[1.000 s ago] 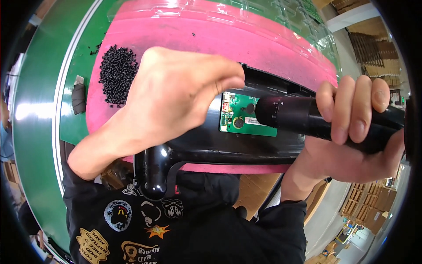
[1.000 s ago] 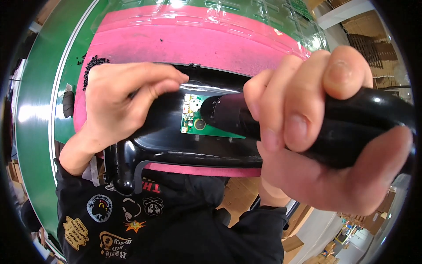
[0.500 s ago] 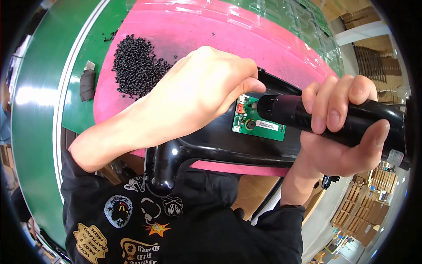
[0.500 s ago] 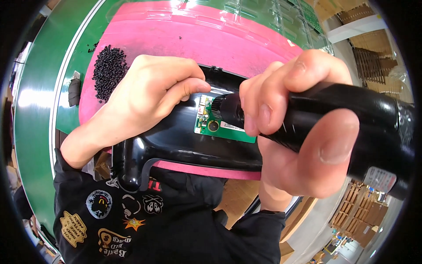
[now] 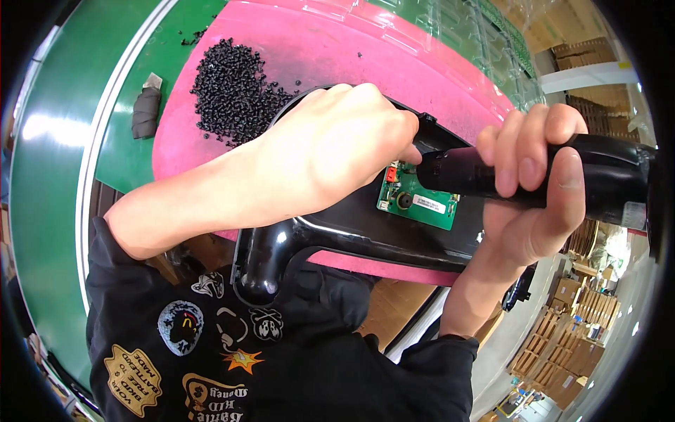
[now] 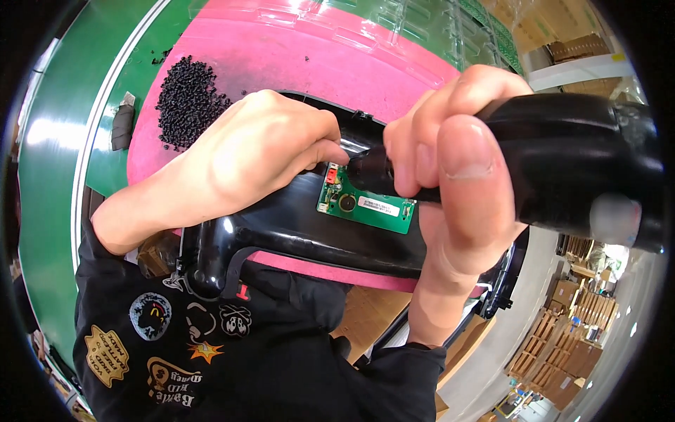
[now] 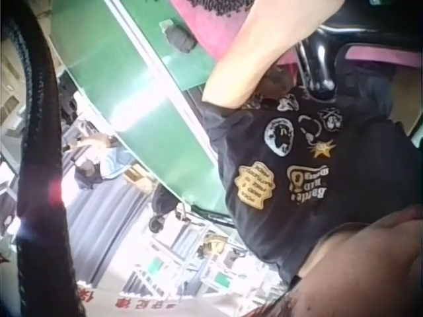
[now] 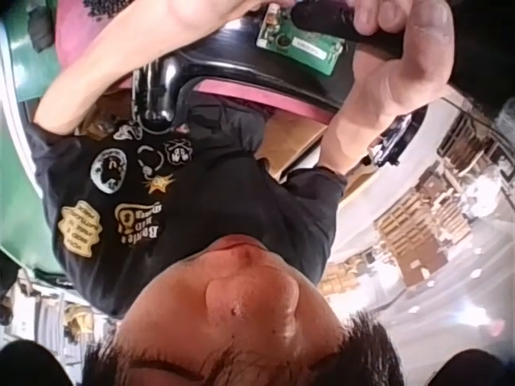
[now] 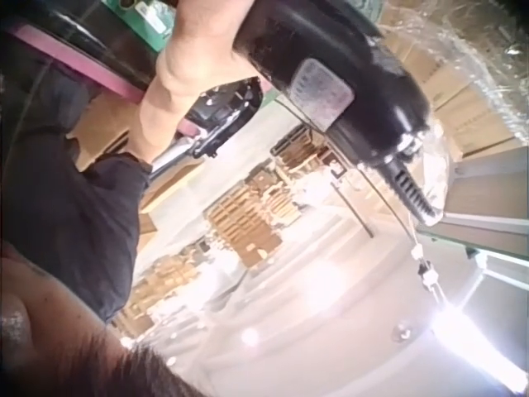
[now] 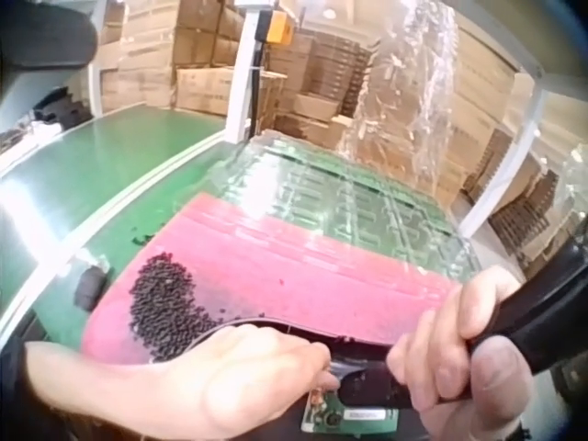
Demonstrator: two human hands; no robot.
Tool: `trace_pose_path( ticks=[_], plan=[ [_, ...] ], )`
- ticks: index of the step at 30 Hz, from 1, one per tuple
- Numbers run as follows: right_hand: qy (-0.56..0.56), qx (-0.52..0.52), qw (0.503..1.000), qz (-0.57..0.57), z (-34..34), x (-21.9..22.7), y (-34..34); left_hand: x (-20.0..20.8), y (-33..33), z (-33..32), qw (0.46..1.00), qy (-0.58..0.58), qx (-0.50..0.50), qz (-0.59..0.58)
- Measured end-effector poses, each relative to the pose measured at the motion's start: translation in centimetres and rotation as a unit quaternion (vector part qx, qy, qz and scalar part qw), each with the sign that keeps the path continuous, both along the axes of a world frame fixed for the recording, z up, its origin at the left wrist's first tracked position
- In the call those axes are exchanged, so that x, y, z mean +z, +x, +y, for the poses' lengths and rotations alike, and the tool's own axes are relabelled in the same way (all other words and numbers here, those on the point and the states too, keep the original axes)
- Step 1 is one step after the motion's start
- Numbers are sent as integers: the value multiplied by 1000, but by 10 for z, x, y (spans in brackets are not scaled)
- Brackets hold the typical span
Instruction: Assembling circuit boards into plastic housings using an electric screwdriver.
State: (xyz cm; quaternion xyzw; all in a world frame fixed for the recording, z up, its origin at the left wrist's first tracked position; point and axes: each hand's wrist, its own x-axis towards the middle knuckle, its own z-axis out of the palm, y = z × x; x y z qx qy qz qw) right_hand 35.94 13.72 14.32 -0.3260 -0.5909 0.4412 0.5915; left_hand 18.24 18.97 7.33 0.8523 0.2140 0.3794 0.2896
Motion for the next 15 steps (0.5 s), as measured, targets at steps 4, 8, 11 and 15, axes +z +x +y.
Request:
trace_pose_path(
  ticks=[4, 8, 11, 15],
  plan=[
    [-19, 11, 1000, 2, 1, 0, 0, 11, 2, -3, 996, -30, 23, 86],
    [11, 31, 999, -4, 4, -3, -2, 16, 3, -8, 992, -44, 45, 105],
    [15, -24, 999, -40, 2, -4, -3, 10, 6, -9, 996, -40, 44, 67],
    [13, 18, 999, 45, -2, -5, 4, -3, 3, 0, 998, -37, -38, 29]
  ],
)
